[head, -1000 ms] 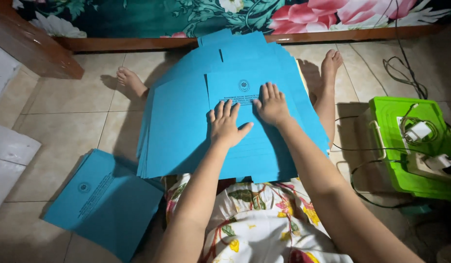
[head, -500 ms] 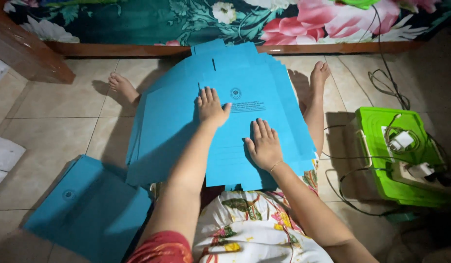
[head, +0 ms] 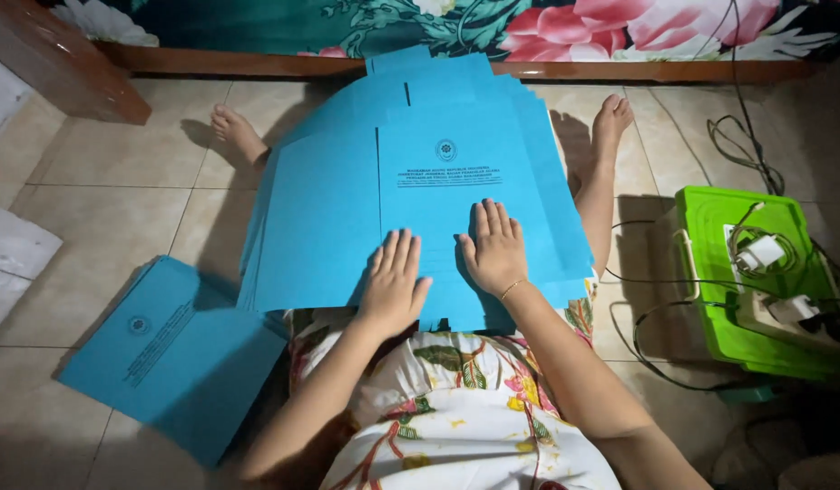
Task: A person sits on the floor and manually folds blue cardboard box templates, pressing down on the creases to secure them.
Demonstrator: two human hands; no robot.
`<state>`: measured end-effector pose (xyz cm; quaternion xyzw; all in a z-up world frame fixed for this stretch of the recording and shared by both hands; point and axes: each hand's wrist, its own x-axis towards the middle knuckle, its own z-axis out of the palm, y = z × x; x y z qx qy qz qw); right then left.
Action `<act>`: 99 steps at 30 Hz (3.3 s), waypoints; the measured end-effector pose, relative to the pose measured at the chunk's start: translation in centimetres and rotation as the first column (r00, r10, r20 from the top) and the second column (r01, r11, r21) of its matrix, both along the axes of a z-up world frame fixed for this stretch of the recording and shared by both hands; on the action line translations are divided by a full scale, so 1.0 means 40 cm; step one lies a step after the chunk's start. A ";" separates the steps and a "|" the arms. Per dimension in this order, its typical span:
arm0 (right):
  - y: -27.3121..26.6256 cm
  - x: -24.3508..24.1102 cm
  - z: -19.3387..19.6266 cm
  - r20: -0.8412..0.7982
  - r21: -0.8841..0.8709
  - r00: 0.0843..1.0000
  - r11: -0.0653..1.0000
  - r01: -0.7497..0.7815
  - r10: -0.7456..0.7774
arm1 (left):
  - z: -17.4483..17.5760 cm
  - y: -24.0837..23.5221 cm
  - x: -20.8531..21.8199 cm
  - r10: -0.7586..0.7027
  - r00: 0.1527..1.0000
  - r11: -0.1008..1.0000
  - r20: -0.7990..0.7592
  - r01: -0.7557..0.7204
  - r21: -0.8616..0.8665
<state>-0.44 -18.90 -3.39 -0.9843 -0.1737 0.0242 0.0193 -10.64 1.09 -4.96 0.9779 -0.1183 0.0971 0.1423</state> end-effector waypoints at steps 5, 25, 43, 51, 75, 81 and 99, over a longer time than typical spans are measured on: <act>0.001 -0.005 0.001 0.003 0.001 1.000 1.000 0.004 -0.004 | -0.045 0.036 0.079 -0.043 0.999 0.999 -0.007 0.043 0.030; -0.003 -0.004 -0.007 0.020 0.044 1.000 0.999 -0.006 0.005 | 0.030 0.000 0.202 0.204 0.949 0.976 -0.238 -0.181 0.117; -0.007 -0.008 0.010 0.032 0.052 0.999 0.999 0.002 -0.004 | -0.034 0.051 0.554 0.277 0.928 0.956 -0.251 -0.241 0.166; -0.013 -0.011 0.000 0.056 0.103 0.998 0.995 -0.011 0.006 | 0.013 -0.036 0.229 0.172 0.967 0.982 -0.186 -0.152 0.116; 0.020 0.407 -0.078 0.048 -0.008 0.996 0.997 0.081 -0.080 | 0.016 -0.030 0.050 0.092 0.975 0.996 -0.203 -0.094 0.004; -0.074 0.022 -0.002 0.118 0.052 0.990 0.995 -0.089 0.082 | 0.028 -0.030 0.048 0.095 0.975 0.996 -0.200 -0.094 0.014; 0.039 0.406 -0.087 0.067 -0.021 0.997 0.999 -0.032 0.033 | 0.016 -0.030 0.066 0.112 0.963 0.994 -0.243 -0.104 0.043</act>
